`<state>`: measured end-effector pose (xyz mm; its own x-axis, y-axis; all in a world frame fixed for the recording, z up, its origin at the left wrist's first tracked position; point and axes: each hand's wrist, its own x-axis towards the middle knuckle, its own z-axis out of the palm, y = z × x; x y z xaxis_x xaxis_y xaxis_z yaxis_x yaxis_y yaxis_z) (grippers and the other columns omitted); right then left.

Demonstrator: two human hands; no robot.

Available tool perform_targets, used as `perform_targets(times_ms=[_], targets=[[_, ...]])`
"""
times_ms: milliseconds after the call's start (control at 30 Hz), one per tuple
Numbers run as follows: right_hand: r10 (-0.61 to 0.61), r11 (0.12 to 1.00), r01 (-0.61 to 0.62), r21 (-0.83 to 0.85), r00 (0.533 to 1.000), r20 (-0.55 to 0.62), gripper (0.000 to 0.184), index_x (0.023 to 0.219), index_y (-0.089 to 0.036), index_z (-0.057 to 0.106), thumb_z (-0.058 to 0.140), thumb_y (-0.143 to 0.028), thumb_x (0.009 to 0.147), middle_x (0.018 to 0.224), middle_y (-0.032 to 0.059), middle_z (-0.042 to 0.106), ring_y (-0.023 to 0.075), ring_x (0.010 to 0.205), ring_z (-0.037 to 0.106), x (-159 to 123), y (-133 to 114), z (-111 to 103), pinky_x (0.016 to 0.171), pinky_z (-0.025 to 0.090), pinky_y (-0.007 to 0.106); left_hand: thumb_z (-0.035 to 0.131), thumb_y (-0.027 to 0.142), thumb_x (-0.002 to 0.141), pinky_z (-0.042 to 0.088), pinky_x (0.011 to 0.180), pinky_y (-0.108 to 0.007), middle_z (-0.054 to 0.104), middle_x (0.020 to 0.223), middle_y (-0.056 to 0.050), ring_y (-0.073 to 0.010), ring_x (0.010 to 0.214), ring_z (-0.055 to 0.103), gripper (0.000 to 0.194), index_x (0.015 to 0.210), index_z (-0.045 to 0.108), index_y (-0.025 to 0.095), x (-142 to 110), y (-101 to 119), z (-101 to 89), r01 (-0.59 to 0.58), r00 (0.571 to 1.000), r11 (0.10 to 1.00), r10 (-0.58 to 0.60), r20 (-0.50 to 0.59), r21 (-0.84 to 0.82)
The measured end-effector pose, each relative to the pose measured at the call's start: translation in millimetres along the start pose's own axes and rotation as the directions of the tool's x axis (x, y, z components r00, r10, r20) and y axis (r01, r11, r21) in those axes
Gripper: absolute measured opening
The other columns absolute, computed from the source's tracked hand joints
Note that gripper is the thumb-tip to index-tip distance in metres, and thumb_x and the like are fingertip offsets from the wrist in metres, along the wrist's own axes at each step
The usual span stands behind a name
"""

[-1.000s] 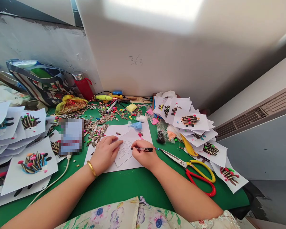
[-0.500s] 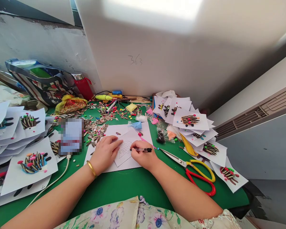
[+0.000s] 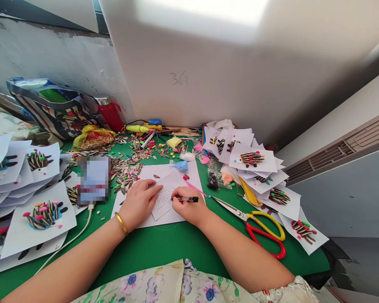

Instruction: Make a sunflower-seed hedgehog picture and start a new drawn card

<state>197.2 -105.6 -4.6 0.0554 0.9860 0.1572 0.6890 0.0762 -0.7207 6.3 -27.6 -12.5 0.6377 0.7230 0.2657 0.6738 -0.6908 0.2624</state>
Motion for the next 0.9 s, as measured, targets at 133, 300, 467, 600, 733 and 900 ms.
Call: perform_targets(times_ms=[133, 300, 467, 600, 733, 900], targets=[[-0.016, 1.0, 0.016, 0.017, 1.0, 0.004, 0.016, 0.08, -0.022, 0.066, 0.055, -0.011, 0.077, 0.077, -0.0011, 0.068, 0.0148, 0.074, 0.061, -1.8, -1.1, 1.2, 0.069, 0.045, 0.026, 0.054, 0.024, 0.09, 0.042, 0.098, -0.046, 0.061, 0.117, -0.007, -0.0264, 0.11, 0.052, 0.027, 0.112, 0.068, 0.029, -0.1, -0.4, 1.1, 0.003, 1.0, 1.0, -0.003, 0.001, 0.0], [-0.017, 1.0, 0.017, -0.002, 1.0, 0.013, 0.015, 0.081, -0.022, 0.067, 0.056, -0.012, 0.078, 0.078, -0.0007, 0.068, 0.0151, 0.076, 0.061, -2.5, -2.1, 2.8, 0.07, 0.045, 0.026, 0.054, 0.024, 0.09, 0.042, 0.098, -0.046, 0.061, 0.117, -0.007, -0.0265, 0.111, 0.052, 0.027, 0.112, 0.068, 0.03, 0.0, 0.1, 1.0, 0.011, 1.0, 1.0, -0.011, 0.003, 0.007], [-0.01, 0.999, 0.011, -0.03, 1.0, 0.024, 0.015, 0.082, -0.022, 0.067, 0.056, -0.013, 0.078, 0.078, -0.0006, 0.068, 0.0153, 0.075, 0.061, -1.5, -3.5, 1.8, 0.069, 0.045, 0.026, 0.054, 0.024, 0.089, 0.042, 0.098, -0.047, 0.061, 0.117, -0.007, -0.0264, 0.111, 0.052, 0.028, 0.113, 0.068, 0.03, 0.1, 0.6, 0.4, 0.005, 1.0, 1.0, -0.005, -0.003, 0.01], [-0.026, 0.999, 0.026, -0.03, 1.0, 0.011, 0.015, 0.08, -0.021, 0.066, 0.055, -0.012, 0.077, 0.077, -0.0005, 0.068, 0.0151, 0.075, 0.061, -2.2, -3.8, 1.3, 0.069, 0.045, 0.026, 0.053, 0.024, 0.09, 0.042, 0.098, -0.047, 0.061, 0.117, -0.007, -0.0261, 0.11, 0.052, 0.027, 0.112, 0.068, 0.03, 0.0, 0.4, 0.1, 0.001, 1.0, 1.0, -0.001, -0.006, 0.008], [-0.051, 0.999, 0.052, -0.018, 0.998, 0.021, 0.015, 0.083, -0.022, 0.067, 0.055, -0.013, 0.078, 0.079, 0.0001, 0.069, 0.0155, 0.076, 0.061, -3.2, -3.6, 2.0, 0.071, 0.045, 0.026, 0.052, 0.025, 0.09, 0.041, 0.098, -0.047, 0.061, 0.117, -0.007, -0.0263, 0.11, 0.052, 0.028, 0.113, 0.068, 0.029, 0.1, 0.4, -0.3, 0.001, 1.0, 1.0, -0.001, 0.0, 0.006], [-0.031, 0.999, 0.032, -0.031, 0.999, 0.031, 0.015, 0.084, -0.022, 0.067, 0.056, -0.015, 0.079, 0.081, 0.0007, 0.069, 0.0164, 0.077, 0.062, -2.6, -3.9, 3.7, 0.072, 0.046, 0.027, 0.052, 0.025, 0.09, 0.041, 0.098, -0.047, 0.061, 0.116, -0.007, -0.0263, 0.11, 0.052, 0.028, 0.112, 0.068, 0.03, 0.1, 0.0, 0.5, -0.004, 1.0, 1.0, 0.004, -0.01, -0.011]])
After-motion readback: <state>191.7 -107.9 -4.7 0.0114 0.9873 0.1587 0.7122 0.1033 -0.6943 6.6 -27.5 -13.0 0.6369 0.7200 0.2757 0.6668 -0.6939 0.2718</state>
